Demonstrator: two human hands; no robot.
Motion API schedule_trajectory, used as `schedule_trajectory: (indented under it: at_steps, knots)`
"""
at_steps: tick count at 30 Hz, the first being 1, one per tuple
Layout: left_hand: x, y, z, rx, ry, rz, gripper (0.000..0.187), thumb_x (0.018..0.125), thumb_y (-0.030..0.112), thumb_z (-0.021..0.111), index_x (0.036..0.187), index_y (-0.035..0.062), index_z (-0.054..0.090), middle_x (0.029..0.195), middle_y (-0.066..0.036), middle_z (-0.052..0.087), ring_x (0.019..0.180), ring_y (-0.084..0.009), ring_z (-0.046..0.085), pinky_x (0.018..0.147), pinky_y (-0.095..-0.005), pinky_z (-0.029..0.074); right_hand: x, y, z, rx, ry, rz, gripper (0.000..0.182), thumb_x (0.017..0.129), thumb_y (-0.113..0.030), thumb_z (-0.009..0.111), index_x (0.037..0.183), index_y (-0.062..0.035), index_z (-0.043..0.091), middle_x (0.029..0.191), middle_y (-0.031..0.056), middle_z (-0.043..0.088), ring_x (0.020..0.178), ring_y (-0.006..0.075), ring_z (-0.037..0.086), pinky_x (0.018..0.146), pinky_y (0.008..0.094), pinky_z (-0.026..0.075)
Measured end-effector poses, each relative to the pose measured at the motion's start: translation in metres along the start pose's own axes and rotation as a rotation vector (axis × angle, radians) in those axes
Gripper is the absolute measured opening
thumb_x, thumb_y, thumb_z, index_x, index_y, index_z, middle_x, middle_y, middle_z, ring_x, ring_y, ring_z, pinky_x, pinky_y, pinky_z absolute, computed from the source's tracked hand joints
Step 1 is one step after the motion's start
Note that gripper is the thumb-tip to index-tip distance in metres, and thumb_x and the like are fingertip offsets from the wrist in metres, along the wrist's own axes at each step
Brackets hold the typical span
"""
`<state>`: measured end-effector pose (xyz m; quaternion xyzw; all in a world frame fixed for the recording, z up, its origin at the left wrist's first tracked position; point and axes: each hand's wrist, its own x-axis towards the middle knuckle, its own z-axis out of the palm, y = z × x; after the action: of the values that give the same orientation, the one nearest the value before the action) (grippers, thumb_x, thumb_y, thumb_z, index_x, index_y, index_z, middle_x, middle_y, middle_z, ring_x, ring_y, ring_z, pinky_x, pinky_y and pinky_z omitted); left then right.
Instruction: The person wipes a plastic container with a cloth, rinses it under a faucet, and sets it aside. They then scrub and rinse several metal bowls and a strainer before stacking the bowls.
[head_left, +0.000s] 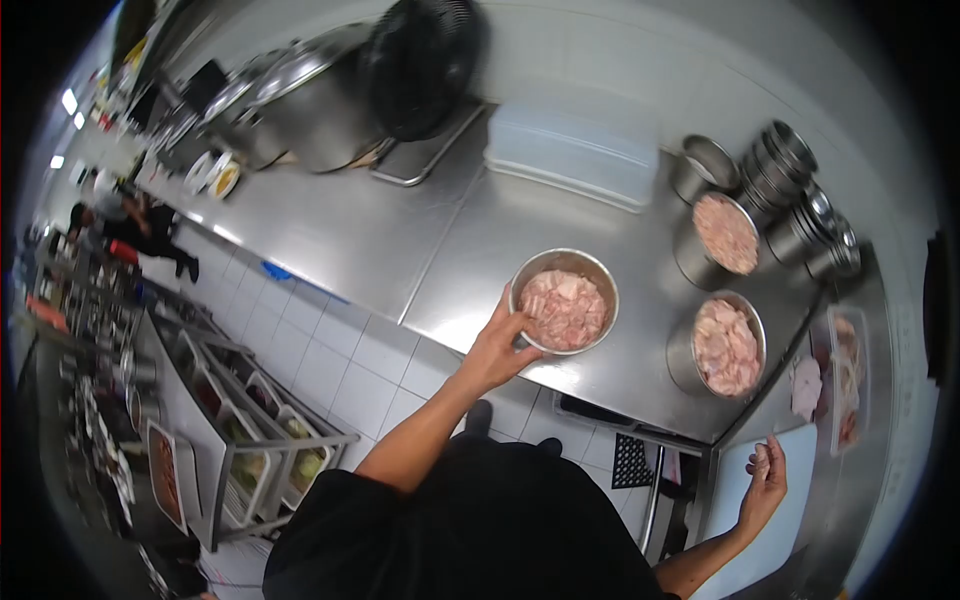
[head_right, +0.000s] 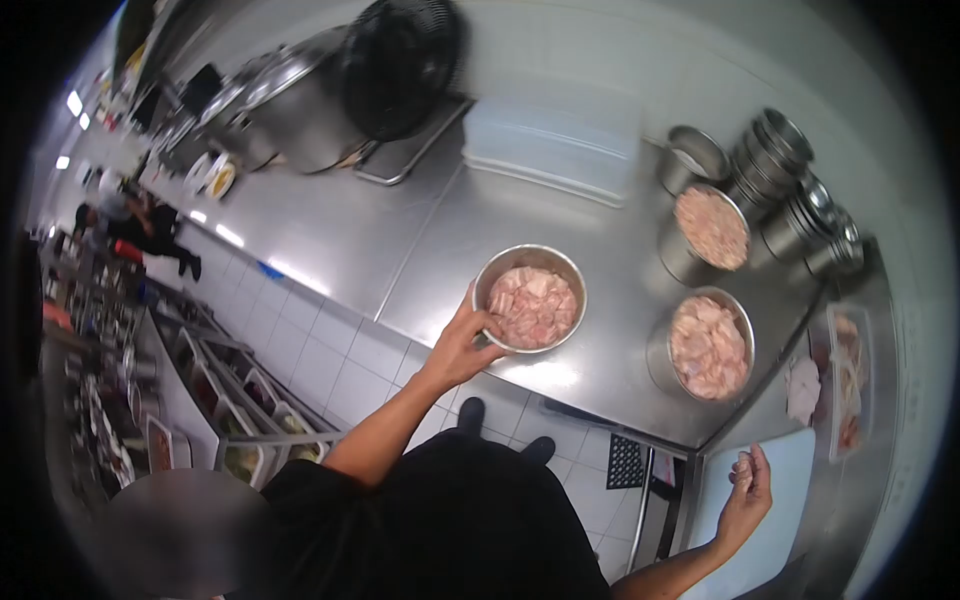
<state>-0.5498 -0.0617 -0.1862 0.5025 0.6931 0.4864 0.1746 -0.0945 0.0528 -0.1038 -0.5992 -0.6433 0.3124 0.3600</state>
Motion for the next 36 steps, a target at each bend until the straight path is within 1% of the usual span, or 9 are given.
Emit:
schedule_trajectory:
  at_steps: [3, 9, 11, 13, 16, 27, 28, 32, 36]
  knots:
    - [-0.041, -0.022, -0.042, -0.131, 0.139, -0.039, 0.029, 0.070, 0.012, 0.084, 0.085, 0.0102, 0.060, 0.146, -0.023, 0.038, 0.135, -0.0374, 0.041, 0.104, -0.0449, 0.042, 0.003, -0.021, 0.035, 0.007, -0.066, -0.082, 0.039, 0.096, -0.022, 0.062, 0.127, 0.0006, 0.059, 0.098, 0.0069, 0.064, 0.082, 0.0121, 0.057, 0.076, 0.0267, 0.050]
    - [-0.128, -0.064, -0.155, -0.174, 0.358, -0.210, 0.026, 0.074, 0.010, 0.083, 0.090, 0.0076, 0.063, 0.107, -0.006, 0.055, 0.102, -0.0205, 0.060, 0.085, -0.0338, 0.055, -0.011, -0.095, 0.125, 0.048, -0.175, -0.282, 0.034, 0.094, -0.018, 0.062, 0.121, 0.0021, 0.062, 0.102, 0.0120, 0.069, 0.094, 0.0202, 0.063, 0.082, 0.0318, 0.051]
    - [-0.157, -0.065, -0.202, -0.122, 0.453, -0.304, 0.029, 0.074, 0.015, 0.084, 0.093, 0.0085, 0.063, 0.110, -0.005, 0.056, 0.103, -0.0204, 0.058, 0.085, -0.0357, 0.054, 0.004, -0.102, 0.161, -0.059, -0.309, -0.408, 0.033, 0.093, -0.017, 0.061, 0.120, 0.0020, 0.061, 0.099, 0.0083, 0.065, 0.082, 0.0159, 0.059, 0.075, 0.0311, 0.050]
    - [-0.189, -0.081, -0.248, -0.134, 0.526, -0.349, 0.027, 0.075, 0.016, 0.083, 0.091, 0.0104, 0.063, 0.131, -0.011, 0.051, 0.122, -0.0256, 0.051, 0.093, -0.0399, 0.053, 0.037, -0.089, 0.216, 0.020, -0.413, 0.012, 0.036, 0.095, -0.025, 0.062, 0.119, 0.0017, 0.064, 0.105, 0.0199, 0.068, 0.089, 0.0231, 0.067, 0.078, 0.0315, 0.054]
    - [-0.220, -0.086, -0.299, -0.142, 0.672, -0.378, 0.026, 0.075, 0.018, 0.082, 0.089, 0.0105, 0.061, 0.150, -0.018, 0.033, 0.138, -0.0332, 0.036, 0.101, -0.0435, 0.049, -0.056, -0.213, 0.274, -0.141, -0.421, -0.485, 0.035, 0.096, -0.022, 0.061, 0.122, 0.0001, 0.062, 0.097, 0.0181, 0.069, 0.081, 0.0224, 0.066, 0.072, 0.0329, 0.056]
    - [-0.272, -0.139, -0.424, 0.048, 1.220, -0.615, 0.032, 0.072, 0.025, 0.084, 0.084, 0.0082, 0.059, 0.125, -0.020, 0.056, 0.125, -0.0345, 0.050, 0.099, -0.0397, 0.044, -0.052, -0.304, 0.390, -0.177, -0.563, -0.532, 0.037, 0.096, -0.022, 0.058, 0.126, 0.0006, 0.060, 0.098, 0.0192, 0.069, 0.084, 0.0240, 0.067, 0.078, 0.0351, 0.054]
    - [-0.270, -0.139, -0.434, 0.174, 1.301, -0.618, 0.028, 0.073, 0.021, 0.082, 0.082, 0.0071, 0.059, 0.101, -0.008, 0.062, 0.098, -0.0212, 0.060, 0.091, -0.0327, 0.045, -0.047, -0.304, 0.409, -0.130, -0.598, -0.538, 0.038, 0.096, -0.022, 0.058, 0.127, 0.0005, 0.059, 0.101, 0.0195, 0.069, 0.086, 0.0243, 0.068, 0.080, 0.0351, 0.054]
    - [-0.288, -0.187, -0.495, 0.110, 1.433, -0.537, 0.027, 0.076, 0.021, 0.081, 0.081, 0.0071, 0.058, 0.094, -0.005, 0.061, 0.097, -0.0152, 0.058, 0.089, -0.0288, 0.044, -0.081, -0.364, 0.464, -0.203, -0.687, -0.501, 0.041, 0.097, -0.024, 0.055, 0.130, 0.0008, 0.056, 0.110, 0.0208, 0.067, 0.097, 0.0255, 0.067, 0.088, 0.0349, 0.051]
    - [-0.297, -0.248, -0.586, 0.178, 1.539, -0.517, 0.031, 0.075, 0.025, 0.082, 0.085, 0.0066, 0.059, 0.115, -0.015, 0.061, 0.107, -0.0293, 0.060, 0.094, -0.0356, 0.045, -0.103, -0.403, 0.531, -0.241, -0.738, -0.660, 0.042, 0.096, -0.024, 0.054, 0.130, 0.0020, 0.056, 0.109, 0.0207, 0.067, 0.098, 0.0255, 0.067, 0.088, 0.0341, 0.051]
